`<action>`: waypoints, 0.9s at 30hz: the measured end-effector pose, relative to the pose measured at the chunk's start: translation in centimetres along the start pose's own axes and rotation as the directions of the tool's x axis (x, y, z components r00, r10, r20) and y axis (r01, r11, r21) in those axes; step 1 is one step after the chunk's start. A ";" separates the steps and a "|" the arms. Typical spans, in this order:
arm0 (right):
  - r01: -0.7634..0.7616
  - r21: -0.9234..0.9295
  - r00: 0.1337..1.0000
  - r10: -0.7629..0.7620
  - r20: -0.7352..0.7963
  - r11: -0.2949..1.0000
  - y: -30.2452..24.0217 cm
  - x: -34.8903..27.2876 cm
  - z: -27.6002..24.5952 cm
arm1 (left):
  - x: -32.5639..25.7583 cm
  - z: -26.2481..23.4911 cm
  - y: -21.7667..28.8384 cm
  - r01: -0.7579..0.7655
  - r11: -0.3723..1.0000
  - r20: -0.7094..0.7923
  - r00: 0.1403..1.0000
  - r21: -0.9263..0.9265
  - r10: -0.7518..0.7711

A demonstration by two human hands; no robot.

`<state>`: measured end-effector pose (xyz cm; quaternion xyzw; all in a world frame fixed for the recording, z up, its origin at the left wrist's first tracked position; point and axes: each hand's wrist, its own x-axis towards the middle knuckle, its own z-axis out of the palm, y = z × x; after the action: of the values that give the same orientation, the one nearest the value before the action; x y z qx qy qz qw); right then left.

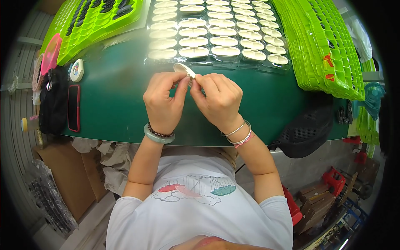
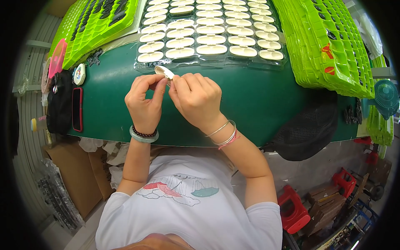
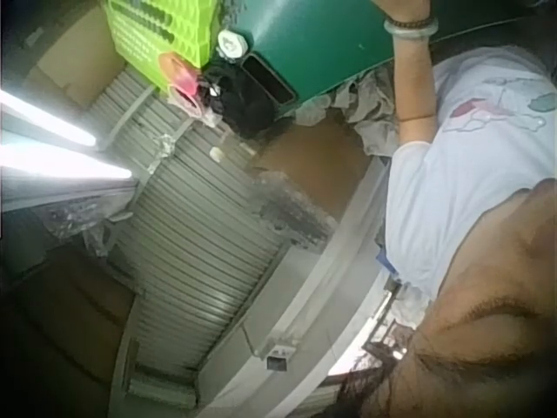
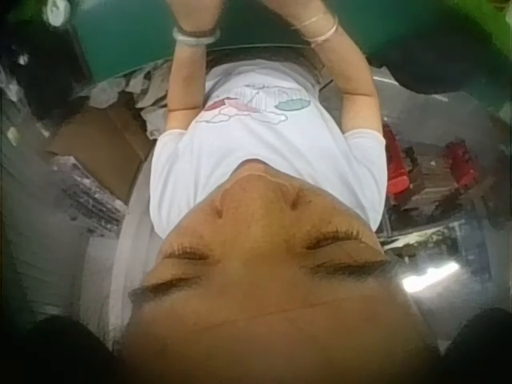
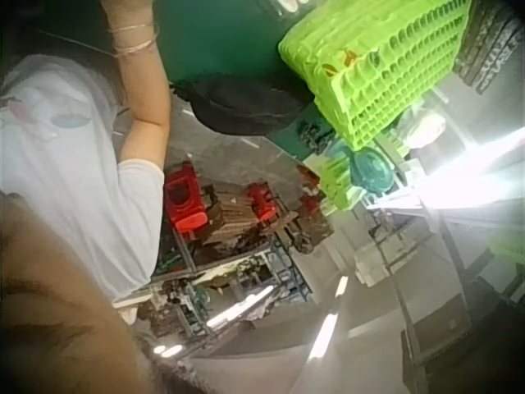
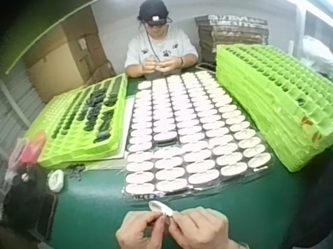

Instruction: The person assembles small metal pins into oval plastic components by hand at a manufacturing workbench.

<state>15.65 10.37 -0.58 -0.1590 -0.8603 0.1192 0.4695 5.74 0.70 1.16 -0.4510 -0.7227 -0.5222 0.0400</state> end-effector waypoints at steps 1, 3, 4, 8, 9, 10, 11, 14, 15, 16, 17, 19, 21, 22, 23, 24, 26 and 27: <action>-0.002 0.005 1.000 0.002 0.002 1.000 0.0 0.0 0.0 | 0.0 0.0 0.0 -0.011 1.000 0.004 1.000 0.013 0.011; -0.007 0.004 1.000 0.007 0.004 1.000 -0.1 0.0 0.0 | 0.0 -0.1 0.0 -0.014 1.000 0.009 1.000 0.009 0.014; -0.012 0.004 1.000 0.012 0.007 1.000 -0.1 0.0 0.0 | 0.1 -0.2 -0.1 -0.018 1.000 0.015 1.000 0.005 0.018; -0.012 0.006 1.000 0.012 0.017 1.000 0.0 0.0 0.0 | 0.2 -0.4 -0.1 -0.008 1.000 0.027 1.000 -0.029 0.009; -0.012 0.007 1.000 0.012 0.015 1.000 -0.1 0.0 0.0 | 0.3 -0.4 -0.1 -0.009 0.999 0.034 0.999 -0.033 0.010; -0.012 0.008 1.000 0.012 0.012 1.000 -0.1 0.0 0.1 | 0.3 -0.5 -0.1 -0.009 0.999 0.041 0.999 -0.037 0.010; -0.012 0.009 1.000 0.012 0.013 1.000 -0.1 0.0 0.1 | 0.3 -0.5 -0.1 -0.008 0.999 0.040 0.999 -0.037 0.009; -0.023 0.003 0.999 0.023 0.034 1.000 -0.1 -0.1 0.0 | 0.3 -0.5 -0.1 -0.032 0.999 0.039 0.999 -0.004 0.032; -0.032 0.013 0.999 0.032 0.030 0.999 -0.1 0.0 0.0 | 0.4 -0.5 -0.2 -0.064 0.998 0.036 0.997 0.008 0.063; -0.042 0.024 0.999 0.041 0.027 0.999 -0.1 0.0 0.0 | 0.4 -0.5 -0.3 -0.095 0.995 0.034 0.995 0.020 0.095; -0.041 0.023 0.999 0.041 0.027 0.999 -0.2 0.1 0.0 | 0.4 -0.5 -0.4 -0.095 0.995 0.034 0.995 0.019 0.095; -0.059 0.052 0.998 0.058 0.025 0.997 -0.2 0.1 0.0 | 0.5 -0.6 -0.6 -0.137 0.989 0.050 0.990 0.047 0.135; -0.066 0.067 0.998 0.064 0.024 0.996 -0.1 0.1 0.0 | 0.6 -0.7 -0.7 -0.162 0.985 0.058 0.986 0.051 0.159; -0.072 0.082 0.997 0.070 0.024 0.994 -0.1 0.1 0.0 | 0.7 -0.8 -0.8 -0.187 0.981 0.066 0.981 0.055 0.183; -0.071 0.082 0.997 0.069 0.023 0.994 -0.1 0.1 0.0 | 0.7 -0.8 -0.8 -0.187 0.981 0.065 0.981 0.055 0.183; -0.074 0.087 0.997 0.073 0.021 0.993 -0.1 0.1 0.1 | 0.8 -0.8 -0.8 -0.182 0.982 0.068 0.982 0.047 0.179; -0.073 0.089 0.997 0.072 0.018 0.993 -0.1 0.2 -0.1 | 0.8 -0.9 -0.7 -0.179 0.983 0.067 0.982 0.038 0.176; -0.098 0.095 0.994 0.093 0.053 0.991 -0.1 0.3 -0.3 | 0.9 -1.0 -0.7 -0.153 0.988 0.064 0.987 0.030 0.150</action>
<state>15.73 10.37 -0.20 -0.1739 -0.8559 0.1871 0.4496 4.35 0.37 1.61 -0.5198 -0.6962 -0.4907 0.0651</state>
